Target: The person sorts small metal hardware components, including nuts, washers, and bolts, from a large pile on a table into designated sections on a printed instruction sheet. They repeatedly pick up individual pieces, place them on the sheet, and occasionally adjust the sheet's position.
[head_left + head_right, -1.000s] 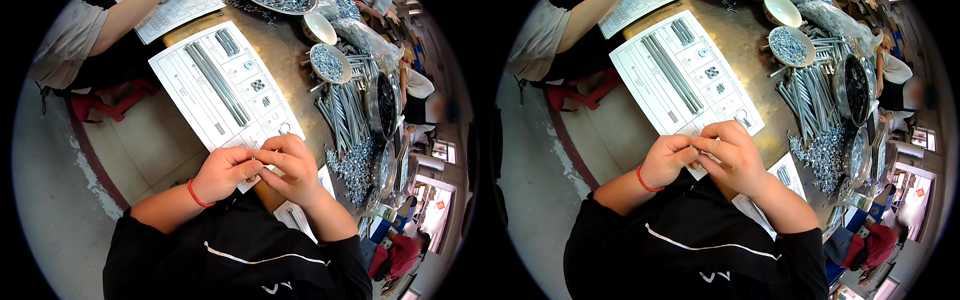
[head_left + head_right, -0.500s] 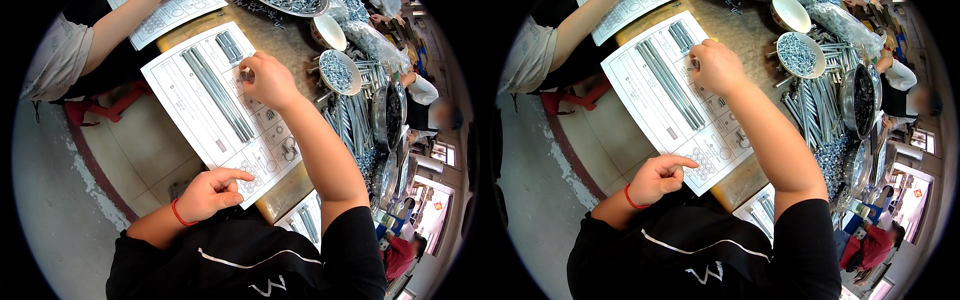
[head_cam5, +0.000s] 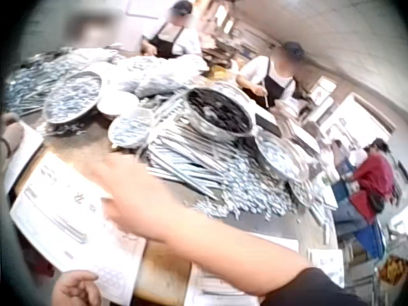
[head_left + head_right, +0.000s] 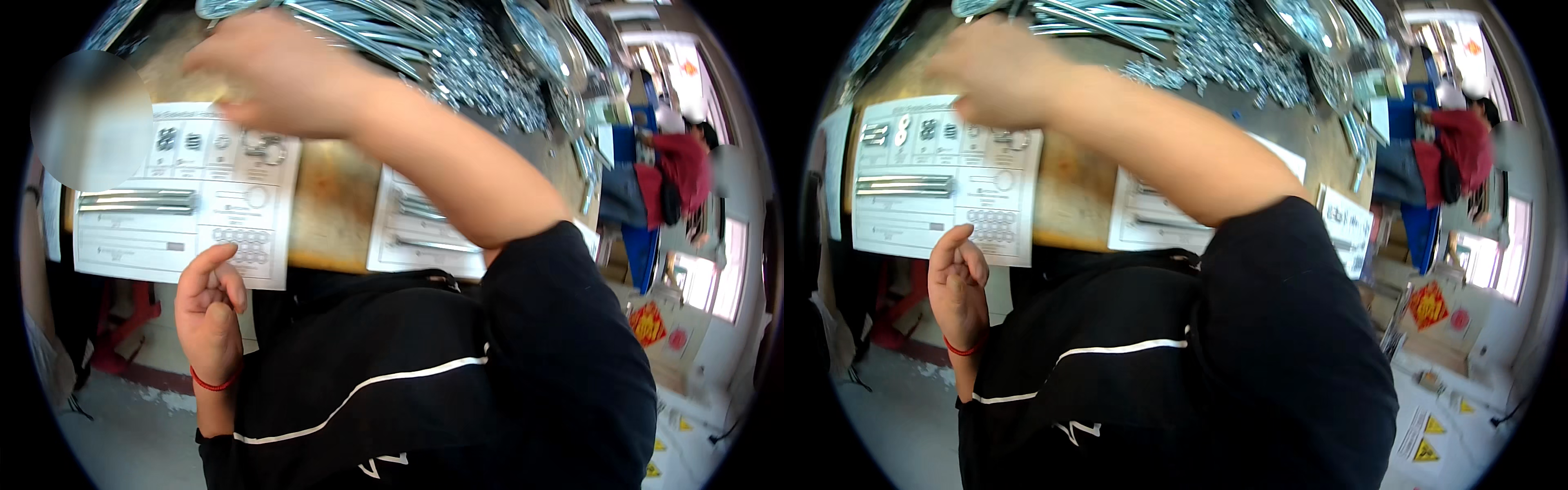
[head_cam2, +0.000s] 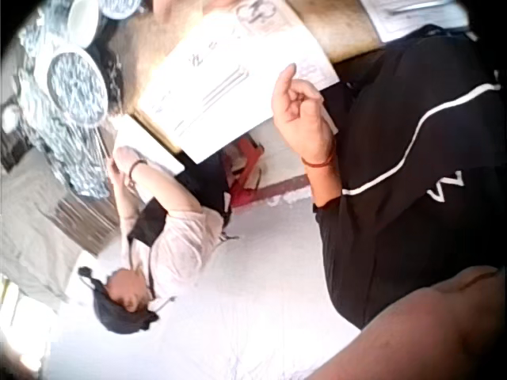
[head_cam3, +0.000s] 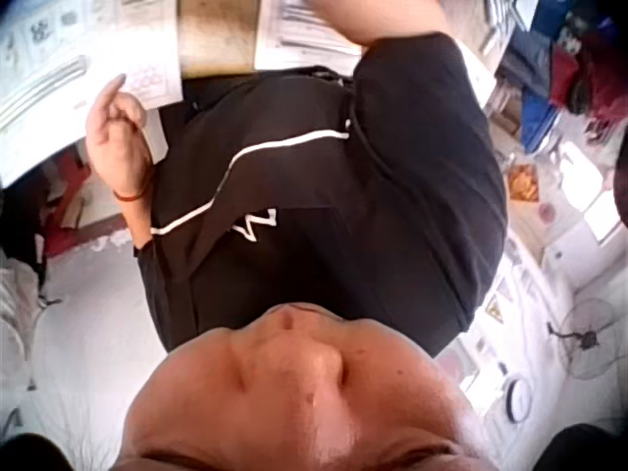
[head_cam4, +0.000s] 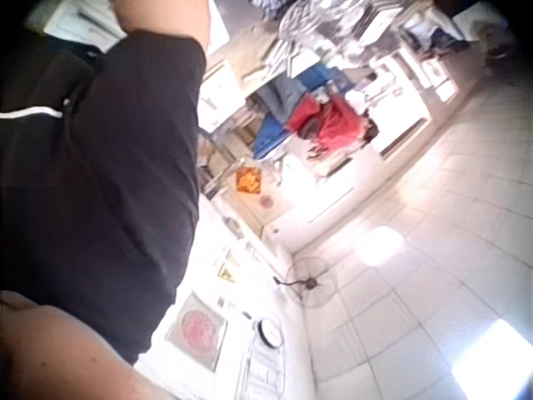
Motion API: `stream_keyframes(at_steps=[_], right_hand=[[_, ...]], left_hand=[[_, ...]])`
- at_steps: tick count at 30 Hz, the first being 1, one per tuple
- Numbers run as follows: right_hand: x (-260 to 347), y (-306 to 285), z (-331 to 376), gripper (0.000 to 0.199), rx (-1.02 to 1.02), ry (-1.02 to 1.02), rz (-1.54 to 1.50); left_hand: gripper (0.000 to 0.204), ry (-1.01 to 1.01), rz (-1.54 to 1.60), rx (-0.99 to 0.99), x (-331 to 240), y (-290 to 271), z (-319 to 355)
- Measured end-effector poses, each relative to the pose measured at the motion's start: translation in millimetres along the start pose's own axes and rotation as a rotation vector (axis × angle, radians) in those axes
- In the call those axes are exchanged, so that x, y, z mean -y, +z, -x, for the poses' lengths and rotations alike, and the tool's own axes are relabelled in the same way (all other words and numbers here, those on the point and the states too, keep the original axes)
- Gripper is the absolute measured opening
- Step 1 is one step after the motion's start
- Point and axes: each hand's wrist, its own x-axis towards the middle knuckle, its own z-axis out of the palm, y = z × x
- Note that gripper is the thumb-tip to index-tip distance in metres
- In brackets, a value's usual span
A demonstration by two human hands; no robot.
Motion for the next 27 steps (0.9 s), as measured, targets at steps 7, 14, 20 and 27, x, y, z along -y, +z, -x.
stream_keyframes(at_steps=[7,14,20,27], right_hand=[[2,-208,339,0.038,-0.143,1.247,0.289],[69,-141,478,0.046,-0.68,1.501,-0.004],[78,-108,499,0.047,-0.929,1.409,-0.164],[53,-169,480,0.039,-0.555,1.303,0.166]], left_hand=[[0.058,-0.185,-0.377,0.302,40,103,-40],[0.059,-0.009,-0.775,0.294,113,155,-47],[0.053,-0.21,-0.356,0.112,105,178,-49],[0.054,-0.264,-0.413,-0.039,100,170,-54]])
